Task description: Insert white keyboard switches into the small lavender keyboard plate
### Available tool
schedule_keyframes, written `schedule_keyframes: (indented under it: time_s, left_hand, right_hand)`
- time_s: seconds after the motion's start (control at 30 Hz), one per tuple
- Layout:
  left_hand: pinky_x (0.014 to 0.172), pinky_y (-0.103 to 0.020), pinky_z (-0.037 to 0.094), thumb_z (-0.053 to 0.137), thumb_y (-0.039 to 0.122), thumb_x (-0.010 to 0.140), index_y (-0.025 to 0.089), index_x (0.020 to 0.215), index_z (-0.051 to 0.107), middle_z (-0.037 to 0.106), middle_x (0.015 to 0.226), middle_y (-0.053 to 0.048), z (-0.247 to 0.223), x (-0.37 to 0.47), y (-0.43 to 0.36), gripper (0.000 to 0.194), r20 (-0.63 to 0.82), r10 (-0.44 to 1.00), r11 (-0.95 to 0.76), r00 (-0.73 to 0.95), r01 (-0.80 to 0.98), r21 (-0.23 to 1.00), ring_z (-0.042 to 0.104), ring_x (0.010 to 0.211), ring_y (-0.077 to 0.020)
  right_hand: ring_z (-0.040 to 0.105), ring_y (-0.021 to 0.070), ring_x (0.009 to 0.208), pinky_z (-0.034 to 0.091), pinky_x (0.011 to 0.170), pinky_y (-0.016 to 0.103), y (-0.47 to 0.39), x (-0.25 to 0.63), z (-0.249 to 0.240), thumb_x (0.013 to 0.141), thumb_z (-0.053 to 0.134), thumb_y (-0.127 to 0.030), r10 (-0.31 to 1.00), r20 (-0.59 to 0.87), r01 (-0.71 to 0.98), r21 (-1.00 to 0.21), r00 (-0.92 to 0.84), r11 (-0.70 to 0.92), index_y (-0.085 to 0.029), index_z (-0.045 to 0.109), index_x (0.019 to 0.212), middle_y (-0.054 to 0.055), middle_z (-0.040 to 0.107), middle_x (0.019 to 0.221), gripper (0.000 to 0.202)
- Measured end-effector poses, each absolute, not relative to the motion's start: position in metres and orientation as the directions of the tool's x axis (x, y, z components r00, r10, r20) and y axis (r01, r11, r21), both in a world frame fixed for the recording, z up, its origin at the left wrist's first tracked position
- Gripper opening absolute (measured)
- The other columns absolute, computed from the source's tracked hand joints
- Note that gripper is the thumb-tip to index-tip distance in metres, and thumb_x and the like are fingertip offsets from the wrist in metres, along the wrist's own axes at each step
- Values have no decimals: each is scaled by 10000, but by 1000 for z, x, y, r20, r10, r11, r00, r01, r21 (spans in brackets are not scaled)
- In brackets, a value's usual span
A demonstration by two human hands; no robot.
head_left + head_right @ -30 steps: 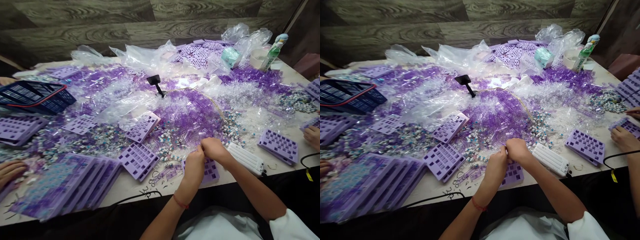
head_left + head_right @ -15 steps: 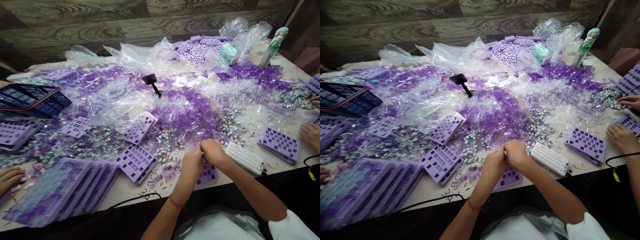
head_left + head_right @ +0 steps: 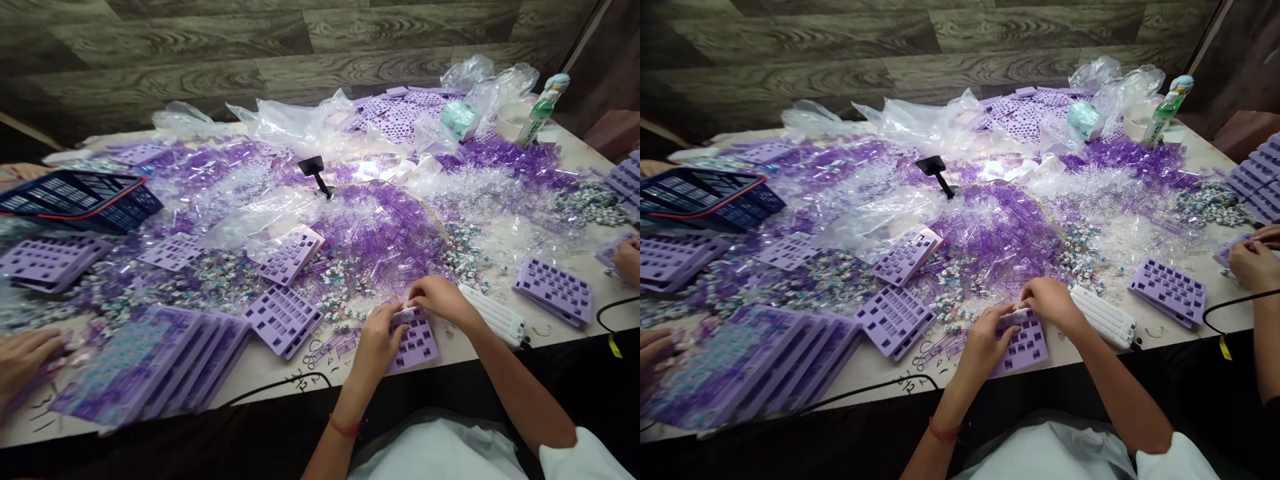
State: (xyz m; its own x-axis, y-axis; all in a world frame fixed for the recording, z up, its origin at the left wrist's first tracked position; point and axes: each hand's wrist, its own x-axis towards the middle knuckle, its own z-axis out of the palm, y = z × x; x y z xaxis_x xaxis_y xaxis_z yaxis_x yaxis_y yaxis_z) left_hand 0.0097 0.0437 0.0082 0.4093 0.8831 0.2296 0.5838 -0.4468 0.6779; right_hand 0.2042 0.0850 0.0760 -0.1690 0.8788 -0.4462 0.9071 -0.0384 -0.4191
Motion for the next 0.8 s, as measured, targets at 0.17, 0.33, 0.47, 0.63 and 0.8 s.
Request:
schedule_keyframes:
  time_s: [0.17,0.33,0.47,0.63,0.8]
  left_hand:
    - [979,-399,571,645,122,904,216,1224,617,722,1117,-73,6,1,34,335,237,905,-408,354,561,720,689,1090,-225]
    - [975,-408,576,618,133,924,224,1195,633,736,1107,-71,5,-2,31,286,223,920,-374,323,554,743,687,1087,-224]
    - [970,-402,578,588,180,960,226,1181,643,734,1103,-71,6,-3,28,232,247,920,-384,304,575,723,683,1089,-222]
    - [1031,-409,551,527,216,1009,219,1258,631,731,1171,-81,12,-9,20,269,306,887,-462,347,655,598,660,1157,-229]
    - [1116,-476,496,510,238,1015,218,1445,529,646,1411,-106,12,-12,10,431,232,863,-504,448,745,436,589,1327,-267]
  right_hand:
    - [716,202,1010,436,736,240,85,191,81,797,825,-345,854,-502,950,-310,-139,-28,-259,776,1000,18,791,1028,226]
    - [723,262,1013,437,730,271,89,181,82,796,832,-323,842,-528,970,-242,-113,-22,-209,775,932,85,789,1002,186]
    - [715,233,992,430,734,258,85,189,79,835,800,-369,841,-521,963,-269,-147,2,-236,764,948,53,784,990,179]
    - [683,170,963,428,753,244,62,200,70,946,684,-341,911,-358,884,-468,-205,15,-262,735,1068,12,754,1034,154]
    - [642,186,1095,441,892,267,43,189,60,1005,604,-285,954,-207,858,-506,-218,87,-249,737,1100,49,719,1122,168]
